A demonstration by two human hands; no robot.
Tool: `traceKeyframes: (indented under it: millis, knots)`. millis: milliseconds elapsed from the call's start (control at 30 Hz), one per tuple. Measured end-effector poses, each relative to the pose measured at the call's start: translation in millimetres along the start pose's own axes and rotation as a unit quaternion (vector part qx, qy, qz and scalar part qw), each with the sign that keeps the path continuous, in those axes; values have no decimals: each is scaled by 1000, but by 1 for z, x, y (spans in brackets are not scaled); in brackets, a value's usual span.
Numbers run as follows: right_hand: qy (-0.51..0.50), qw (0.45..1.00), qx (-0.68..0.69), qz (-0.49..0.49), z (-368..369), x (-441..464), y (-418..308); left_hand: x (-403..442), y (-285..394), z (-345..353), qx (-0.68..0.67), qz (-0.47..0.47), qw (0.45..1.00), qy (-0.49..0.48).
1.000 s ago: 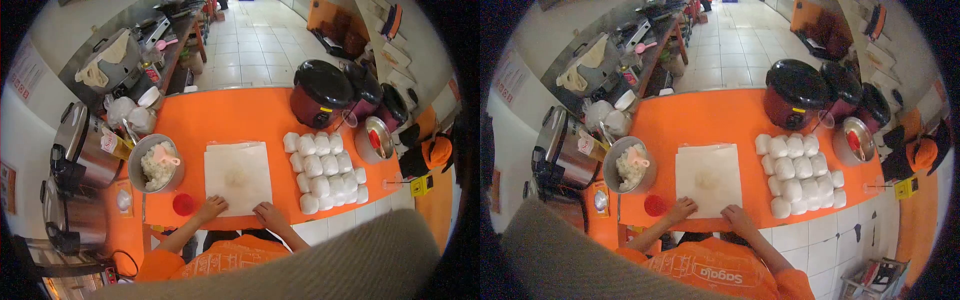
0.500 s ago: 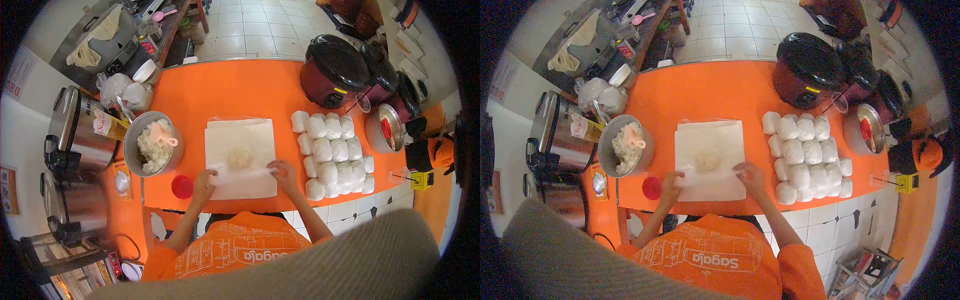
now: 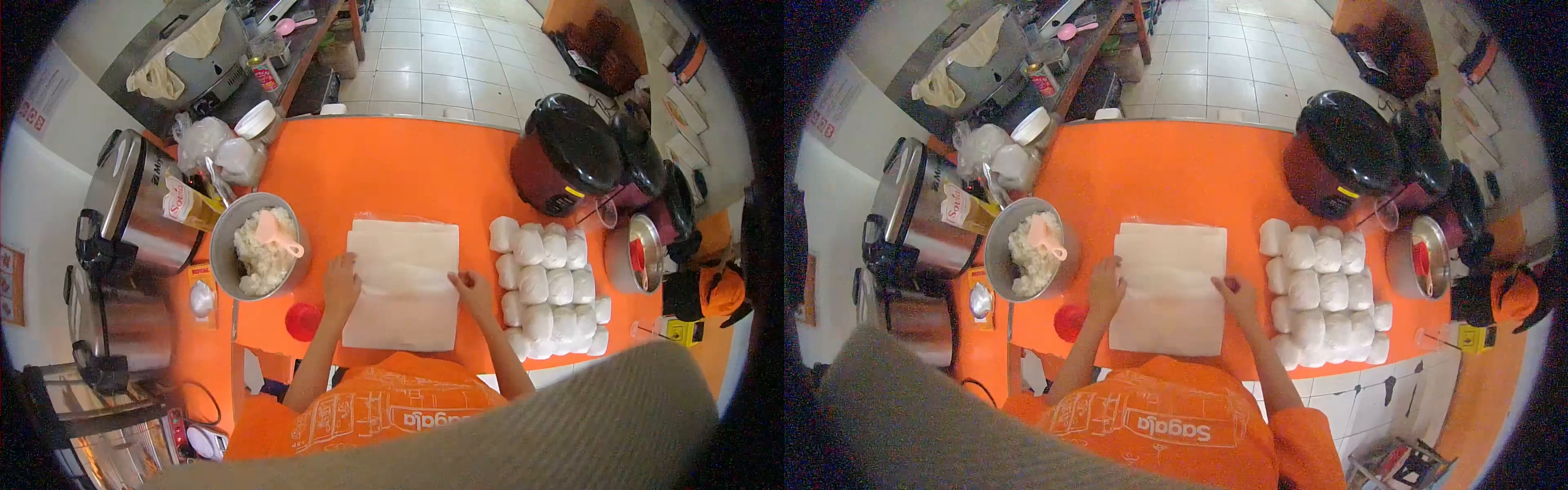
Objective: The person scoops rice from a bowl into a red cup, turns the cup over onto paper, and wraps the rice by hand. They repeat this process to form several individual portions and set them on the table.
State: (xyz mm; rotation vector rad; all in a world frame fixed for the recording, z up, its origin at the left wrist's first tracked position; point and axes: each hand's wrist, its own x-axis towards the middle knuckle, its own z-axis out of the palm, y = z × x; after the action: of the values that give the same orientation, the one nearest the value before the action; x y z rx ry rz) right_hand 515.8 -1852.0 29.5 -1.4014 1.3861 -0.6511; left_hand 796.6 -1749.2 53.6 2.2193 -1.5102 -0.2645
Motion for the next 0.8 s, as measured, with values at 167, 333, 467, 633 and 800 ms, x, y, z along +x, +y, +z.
traceKeyframes:
  millis: [167,333,467,633,800]
  knots:
    - [-158,968,-135,-140,-35,-33,13,21,29,8,-184,135,970,-83]
    - [-256,961,27,-99,-35,-7,6,30,12,29,-179,130,968,-115]
    - [-138,985,100,10,-11,41,-27,32,6,30,-167,151,967,-120]
    - [-145,973,-160,-81,3,64,-91,37,10,14,-108,198,970,-89]
    - [-335,841,-294,-308,-1,31,-100,43,32,-24,58,295,954,-23]
